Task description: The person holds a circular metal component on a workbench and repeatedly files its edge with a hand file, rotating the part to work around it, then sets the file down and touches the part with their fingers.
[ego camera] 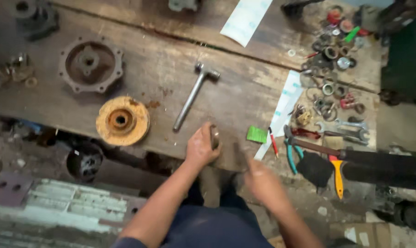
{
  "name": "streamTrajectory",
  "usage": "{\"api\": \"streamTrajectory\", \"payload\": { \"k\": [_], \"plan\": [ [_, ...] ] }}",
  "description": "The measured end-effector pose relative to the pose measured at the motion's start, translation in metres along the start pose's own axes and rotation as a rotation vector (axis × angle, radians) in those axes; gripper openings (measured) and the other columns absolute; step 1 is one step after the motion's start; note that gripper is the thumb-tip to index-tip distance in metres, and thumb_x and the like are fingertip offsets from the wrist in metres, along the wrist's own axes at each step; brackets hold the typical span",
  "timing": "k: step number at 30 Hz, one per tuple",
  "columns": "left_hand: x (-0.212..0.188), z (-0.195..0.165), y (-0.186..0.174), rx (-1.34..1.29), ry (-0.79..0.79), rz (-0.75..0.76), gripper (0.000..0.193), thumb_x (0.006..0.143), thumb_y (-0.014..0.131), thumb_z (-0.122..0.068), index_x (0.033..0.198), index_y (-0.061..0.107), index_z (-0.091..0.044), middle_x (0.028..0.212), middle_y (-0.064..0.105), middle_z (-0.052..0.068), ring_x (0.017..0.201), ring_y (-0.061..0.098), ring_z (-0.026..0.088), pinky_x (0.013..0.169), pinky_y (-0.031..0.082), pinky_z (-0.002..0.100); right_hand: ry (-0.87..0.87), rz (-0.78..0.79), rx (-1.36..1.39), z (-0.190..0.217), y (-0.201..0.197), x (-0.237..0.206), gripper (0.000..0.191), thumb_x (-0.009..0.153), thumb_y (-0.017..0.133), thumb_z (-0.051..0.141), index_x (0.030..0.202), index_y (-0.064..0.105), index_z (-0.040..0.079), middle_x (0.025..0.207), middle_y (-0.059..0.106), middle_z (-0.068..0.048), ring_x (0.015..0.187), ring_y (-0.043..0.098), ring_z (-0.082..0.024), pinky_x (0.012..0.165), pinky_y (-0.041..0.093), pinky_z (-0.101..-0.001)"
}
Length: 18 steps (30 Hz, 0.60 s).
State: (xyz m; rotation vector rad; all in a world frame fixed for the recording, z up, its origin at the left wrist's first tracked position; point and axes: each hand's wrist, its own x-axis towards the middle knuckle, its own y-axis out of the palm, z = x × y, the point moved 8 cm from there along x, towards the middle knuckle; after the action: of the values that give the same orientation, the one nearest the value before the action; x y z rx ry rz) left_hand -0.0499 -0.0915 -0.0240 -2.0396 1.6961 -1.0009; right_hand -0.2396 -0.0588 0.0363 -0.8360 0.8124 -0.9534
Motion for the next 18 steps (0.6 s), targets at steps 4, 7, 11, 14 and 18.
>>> {"api": "streamTrajectory", "payload": {
  "k": [4, 7, 11, 14, 18],
  "plan": [
    [-0.001, 0.007, 0.005, -0.004, -0.077, 0.059, 0.073, 0.074, 0.085, -0.023, 0.133, 0.046, -0.007, 0.110, 0.067, 0.018, 0.105, 0.066, 0.039, 0.090, 0.053, 0.047, -0.083, -0.173, 0.075, 0.000, -0.047, -0.027, 0.061, 0.092, 0.063, 0.014, 0.150, 0.046, 0.009, 0.123, 0.066, -0.028, 0.106, 0.065, -0.049, 0.087, 0.054, -0.0552],
    [0.001, 0.007, 0.003, -0.041, -0.070, 0.040, 0.073, 0.072, 0.085, -0.021, 0.132, 0.046, -0.008, 0.112, 0.066, 0.018, 0.107, 0.065, 0.039, 0.091, 0.053, 0.047, -0.199, -0.180, 0.078, 0.035, -0.049, -0.025, 0.059, 0.093, 0.063, 0.017, 0.149, 0.045, 0.010, 0.123, 0.067, -0.026, 0.105, 0.068, -0.046, 0.085, 0.055, -0.0527],
    [0.003, 0.000, -0.001, -0.061, 0.014, 0.021, 0.073, 0.068, 0.081, -0.014, 0.130, 0.044, -0.006, 0.113, 0.062, 0.018, 0.107, 0.062, 0.041, 0.088, 0.053, 0.049, -0.061, 0.004, -0.034, 0.063, -0.023, -0.020, 0.062, 0.092, 0.062, 0.021, 0.151, 0.043, 0.014, 0.116, 0.069, -0.023, 0.090, 0.070, -0.045, 0.075, 0.058, -0.0534],
    [0.003, -0.005, -0.003, -0.031, 0.047, 0.009, 0.070, 0.071, 0.081, -0.012, 0.129, 0.044, -0.006, 0.110, 0.060, 0.017, 0.103, 0.061, 0.041, 0.084, 0.053, 0.049, -0.078, 0.023, -0.178, 0.079, -0.018, -0.020, 0.066, 0.090, 0.062, 0.022, 0.151, 0.040, 0.010, 0.115, 0.066, -0.027, 0.077, 0.070, -0.047, 0.064, 0.059, -0.0539],
    [0.003, -0.011, -0.003, -0.002, 0.087, 0.000, 0.069, 0.070, 0.079, -0.011, 0.129, 0.044, -0.004, 0.108, 0.059, 0.018, 0.100, 0.061, 0.041, 0.079, 0.053, 0.049, -0.125, 0.001, -0.192, 0.085, -0.016, -0.014, 0.067, 0.091, 0.061, 0.020, 0.152, 0.038, 0.005, 0.101, 0.066, -0.023, 0.067, 0.070, -0.042, 0.058, 0.059, -0.0518]
  ]
}}
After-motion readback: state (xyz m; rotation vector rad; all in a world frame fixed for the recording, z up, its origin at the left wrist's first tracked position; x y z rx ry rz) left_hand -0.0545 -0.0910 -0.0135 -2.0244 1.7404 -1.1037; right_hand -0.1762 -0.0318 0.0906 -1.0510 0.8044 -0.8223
